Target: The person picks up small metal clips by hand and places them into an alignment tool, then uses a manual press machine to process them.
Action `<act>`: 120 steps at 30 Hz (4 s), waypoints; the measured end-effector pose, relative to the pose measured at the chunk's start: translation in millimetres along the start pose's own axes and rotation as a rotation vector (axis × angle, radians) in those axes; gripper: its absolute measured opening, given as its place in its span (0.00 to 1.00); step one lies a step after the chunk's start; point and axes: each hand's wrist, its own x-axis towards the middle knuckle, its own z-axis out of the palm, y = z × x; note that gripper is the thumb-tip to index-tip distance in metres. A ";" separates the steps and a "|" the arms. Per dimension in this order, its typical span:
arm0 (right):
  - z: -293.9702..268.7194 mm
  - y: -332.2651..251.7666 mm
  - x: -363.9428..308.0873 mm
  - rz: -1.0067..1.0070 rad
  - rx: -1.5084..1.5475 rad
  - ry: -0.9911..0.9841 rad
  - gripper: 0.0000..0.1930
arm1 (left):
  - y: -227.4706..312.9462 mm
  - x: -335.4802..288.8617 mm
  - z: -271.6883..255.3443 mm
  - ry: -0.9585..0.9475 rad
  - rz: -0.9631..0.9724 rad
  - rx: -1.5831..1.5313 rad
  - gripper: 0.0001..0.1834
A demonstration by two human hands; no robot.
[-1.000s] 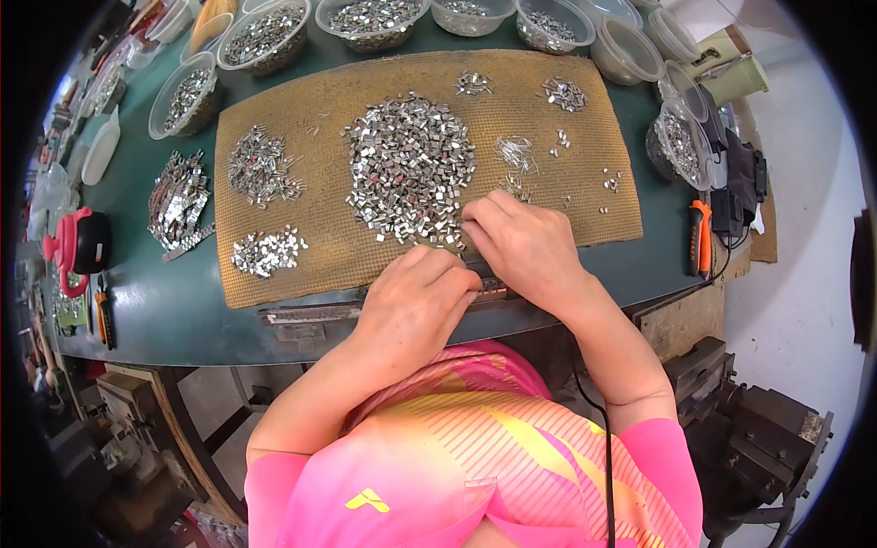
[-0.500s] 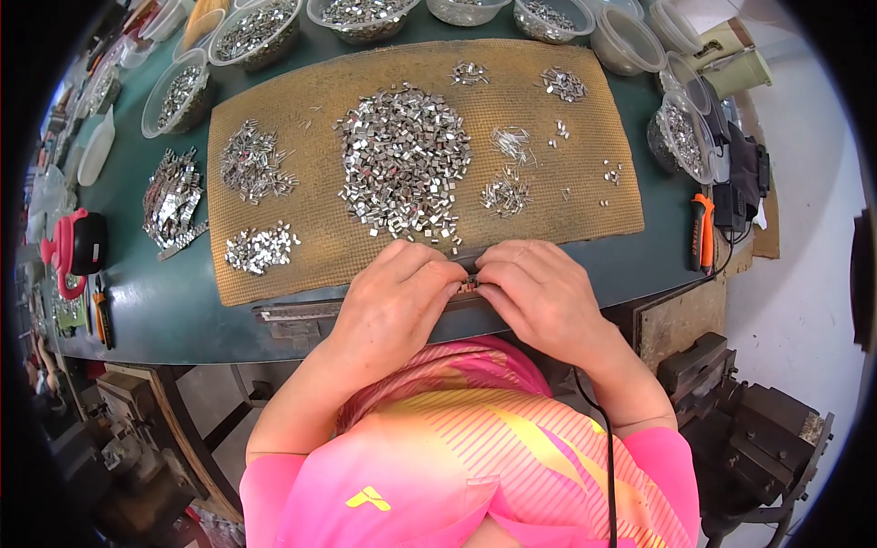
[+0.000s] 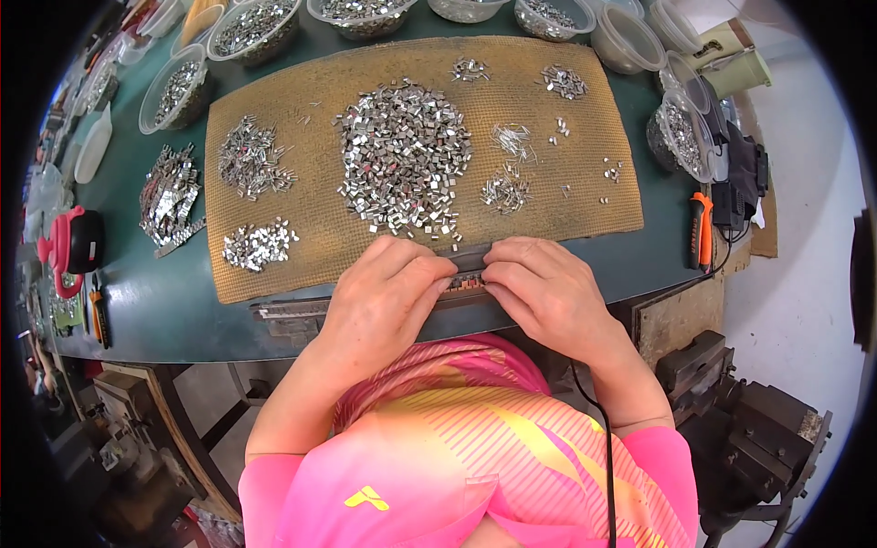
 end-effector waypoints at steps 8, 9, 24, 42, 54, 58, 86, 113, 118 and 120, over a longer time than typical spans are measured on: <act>0.7 -2.0 3.9 -0.018 -0.075 0.002 0.09 | -0.5 -0.5 -1.5 -0.021 -0.008 0.001 0.08; -0.7 -0.9 4.6 -0.017 -0.076 0.001 0.09 | -0.6 -0.4 -1.8 -0.021 -0.008 0.000 0.08; -2.0 8.2 -4.7 0.032 0.037 0.024 0.08 | 5.2 15.5 4.3 -0.049 0.079 0.043 0.11; 2.0 8.1 -10.2 0.000 0.002 0.087 0.08 | 2.9 11.5 18.2 -0.055 0.136 0.060 0.12; -1.7 4.9 3.5 0.052 -0.004 0.059 0.05 | -7.3 6.1 -11.2 0.036 0.024 0.076 0.10; -8.3 13.9 6.3 0.108 0.087 -0.024 0.04 | -12.5 3.5 -18.6 0.055 -0.010 0.114 0.10; 8.1 21.2 38.7 0.087 -0.074 -0.108 0.08 | -22.0 23.5 -5.7 0.014 0.022 0.227 0.07; 7.1 -0.1 19.3 -0.005 0.042 -0.048 0.06 | -19.5 25.3 3.0 -0.006 0.022 0.311 0.08; 9.8 -1.7 18.4 -0.014 0.006 -0.004 0.05 | -19.2 22.1 -7.7 -0.019 -0.006 0.199 0.07; 9.5 2.3 18.9 -0.003 0.021 -0.004 0.05 | -19.3 20.8 -9.4 -0.022 -0.025 0.172 0.07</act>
